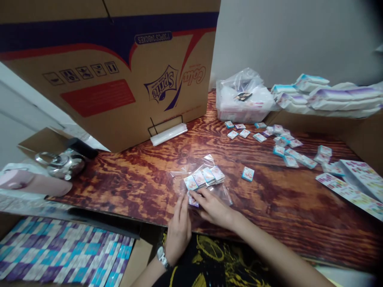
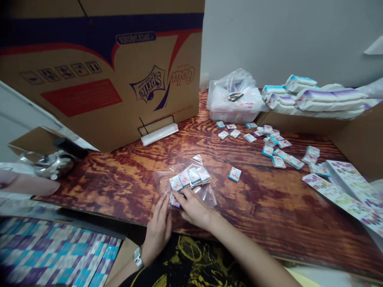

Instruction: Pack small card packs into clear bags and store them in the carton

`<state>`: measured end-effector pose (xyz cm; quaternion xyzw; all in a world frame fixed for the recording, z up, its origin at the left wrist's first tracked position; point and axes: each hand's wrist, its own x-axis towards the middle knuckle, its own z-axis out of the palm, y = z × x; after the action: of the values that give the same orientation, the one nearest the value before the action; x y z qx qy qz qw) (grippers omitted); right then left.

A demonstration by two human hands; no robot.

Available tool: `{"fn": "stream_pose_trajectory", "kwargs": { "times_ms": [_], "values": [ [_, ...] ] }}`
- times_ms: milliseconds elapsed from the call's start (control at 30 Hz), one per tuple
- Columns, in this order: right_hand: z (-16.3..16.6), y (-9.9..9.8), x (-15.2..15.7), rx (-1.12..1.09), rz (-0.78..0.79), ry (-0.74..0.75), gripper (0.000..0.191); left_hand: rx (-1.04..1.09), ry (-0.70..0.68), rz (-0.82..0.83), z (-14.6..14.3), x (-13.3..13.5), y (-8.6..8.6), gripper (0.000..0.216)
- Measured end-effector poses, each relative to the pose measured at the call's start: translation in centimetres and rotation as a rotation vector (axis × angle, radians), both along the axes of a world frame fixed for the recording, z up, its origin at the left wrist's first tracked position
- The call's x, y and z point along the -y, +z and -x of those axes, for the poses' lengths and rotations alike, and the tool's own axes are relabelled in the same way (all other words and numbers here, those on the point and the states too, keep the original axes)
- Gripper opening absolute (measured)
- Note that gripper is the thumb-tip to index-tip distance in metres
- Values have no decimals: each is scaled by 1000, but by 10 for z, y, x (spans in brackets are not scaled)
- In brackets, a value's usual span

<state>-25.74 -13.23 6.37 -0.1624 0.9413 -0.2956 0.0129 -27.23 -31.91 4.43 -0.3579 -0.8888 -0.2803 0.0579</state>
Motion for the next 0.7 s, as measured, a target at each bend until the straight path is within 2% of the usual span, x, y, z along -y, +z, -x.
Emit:
{"fn": "stream_pose_trajectory", "kwargs": {
  "times_ms": [100,200,333,467,700],
  "values": [
    [-3,-13,-6,-42,153,30,72,169,96,-173,-1,0,2,63],
    [-4,-22,-6,-61,217,53,66,440,179,-327,0,3,-5,68],
    [-1,-28,0,-98,230,36,63,692,259,-363,5,8,-19,71],
    [1,-34,9,-145,203,-6,64,706,237,-314,9,12,-25,60],
    [3,-48,24,-249,193,-158,62,664,201,-276,3,13,-29,56]
  ]
}}
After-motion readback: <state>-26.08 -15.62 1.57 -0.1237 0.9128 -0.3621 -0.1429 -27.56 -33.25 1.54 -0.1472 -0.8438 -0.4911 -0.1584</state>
